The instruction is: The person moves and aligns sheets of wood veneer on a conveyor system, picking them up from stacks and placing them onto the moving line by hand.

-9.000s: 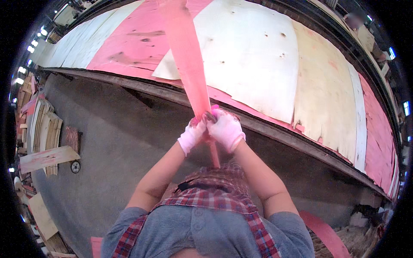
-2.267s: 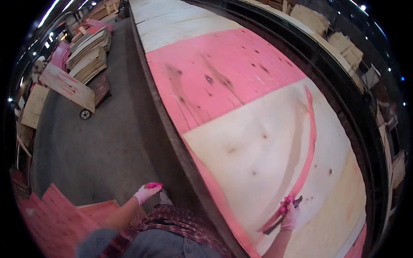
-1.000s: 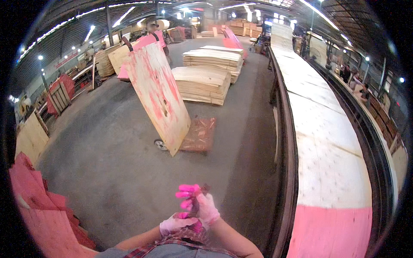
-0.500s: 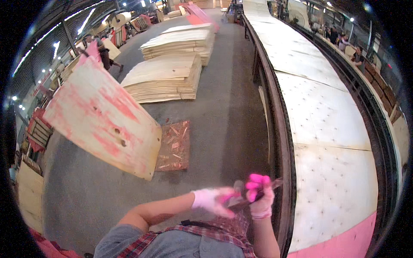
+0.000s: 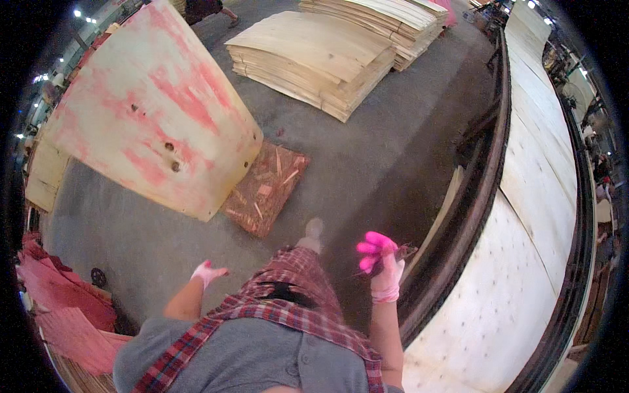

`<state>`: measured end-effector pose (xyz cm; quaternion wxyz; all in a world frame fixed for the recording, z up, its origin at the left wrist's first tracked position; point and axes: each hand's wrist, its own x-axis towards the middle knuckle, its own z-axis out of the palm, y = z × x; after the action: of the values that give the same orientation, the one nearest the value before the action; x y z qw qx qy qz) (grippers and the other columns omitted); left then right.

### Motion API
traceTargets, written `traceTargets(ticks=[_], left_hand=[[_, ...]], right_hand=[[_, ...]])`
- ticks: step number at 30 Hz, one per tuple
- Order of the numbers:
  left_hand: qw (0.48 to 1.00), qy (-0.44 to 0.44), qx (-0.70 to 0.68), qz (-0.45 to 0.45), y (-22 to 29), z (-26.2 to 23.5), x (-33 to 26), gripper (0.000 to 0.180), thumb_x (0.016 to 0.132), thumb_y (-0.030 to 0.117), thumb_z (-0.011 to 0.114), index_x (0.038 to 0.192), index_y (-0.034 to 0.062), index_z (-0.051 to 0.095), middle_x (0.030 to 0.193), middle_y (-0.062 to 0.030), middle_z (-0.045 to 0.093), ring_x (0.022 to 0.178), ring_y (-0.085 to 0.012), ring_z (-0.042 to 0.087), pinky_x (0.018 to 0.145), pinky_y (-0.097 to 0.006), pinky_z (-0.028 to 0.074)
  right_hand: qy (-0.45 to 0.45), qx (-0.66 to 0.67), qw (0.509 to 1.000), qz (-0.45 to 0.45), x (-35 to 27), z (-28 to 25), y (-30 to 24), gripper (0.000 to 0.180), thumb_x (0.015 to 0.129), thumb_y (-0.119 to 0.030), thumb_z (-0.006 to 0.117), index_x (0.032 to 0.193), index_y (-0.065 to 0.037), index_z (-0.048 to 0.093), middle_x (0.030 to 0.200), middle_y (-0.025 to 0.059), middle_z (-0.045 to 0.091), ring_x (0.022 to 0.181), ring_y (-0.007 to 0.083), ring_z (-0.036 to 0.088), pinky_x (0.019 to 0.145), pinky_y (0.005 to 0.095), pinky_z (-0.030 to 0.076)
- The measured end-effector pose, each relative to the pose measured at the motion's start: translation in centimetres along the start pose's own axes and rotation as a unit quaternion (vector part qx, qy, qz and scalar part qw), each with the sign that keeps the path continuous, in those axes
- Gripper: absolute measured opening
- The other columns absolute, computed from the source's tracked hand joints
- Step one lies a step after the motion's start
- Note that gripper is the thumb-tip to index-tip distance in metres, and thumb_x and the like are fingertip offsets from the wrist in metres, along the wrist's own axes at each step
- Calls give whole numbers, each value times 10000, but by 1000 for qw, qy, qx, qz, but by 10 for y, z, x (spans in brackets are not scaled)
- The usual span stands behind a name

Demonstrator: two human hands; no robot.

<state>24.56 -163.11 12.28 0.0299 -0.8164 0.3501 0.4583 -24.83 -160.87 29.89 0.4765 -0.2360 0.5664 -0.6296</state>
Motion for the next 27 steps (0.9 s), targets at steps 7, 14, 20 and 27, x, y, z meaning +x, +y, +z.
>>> traceTargets(ticks=[7, 14, 20, 27], left_hand=[[912, -138, 372, 100, 70, 18, 151, 330, 864, 343, 464, 1055, 125, 622, 1012, -74, 639, 927, -190, 602, 834, -323, 446], [925, -213, 11, 316, 603, 100, 132, 388, 752, 394, 656, 992, 89, 630, 814, -9, 622, 704, -114, 544, 636, -267, 446], [896, -187, 116, 385, 912, 155, 139, 350, 782, 371, 625, 996, 95, 633, 855, 5, 637, 716, -114, 552, 649, -266, 453], [923, -156, 199, 289, 974, 177, 292, 385, 777, 437, 577, 926, 88, 641, 792, -31, 613, 707, -145, 526, 665, -306, 445]], right_hand=[[111, 34, 993, 11, 186, 3, -41, 472, 887, -449, 475, 1022, -13, 591, 771, 91, 650, 484, 92, 520, 436, 204, 369], [176, 36, 983, -42, 345, -12, -113, 407, 890, -387, 497, 1010, -13, 604, 773, 94, 657, 508, 95, 550, 447, 202, 391], [273, 64, 957, -70, 515, -81, -139, 406, 887, -397, 508, 993, -15, 599, 770, 100, 656, 487, 96, 544, 435, 211, 381], [287, 68, 952, -81, 759, -172, -236, 392, 894, -385, 495, 961, -12, 598, 730, 83, 645, 454, 85, 523, 393, 202, 362]])
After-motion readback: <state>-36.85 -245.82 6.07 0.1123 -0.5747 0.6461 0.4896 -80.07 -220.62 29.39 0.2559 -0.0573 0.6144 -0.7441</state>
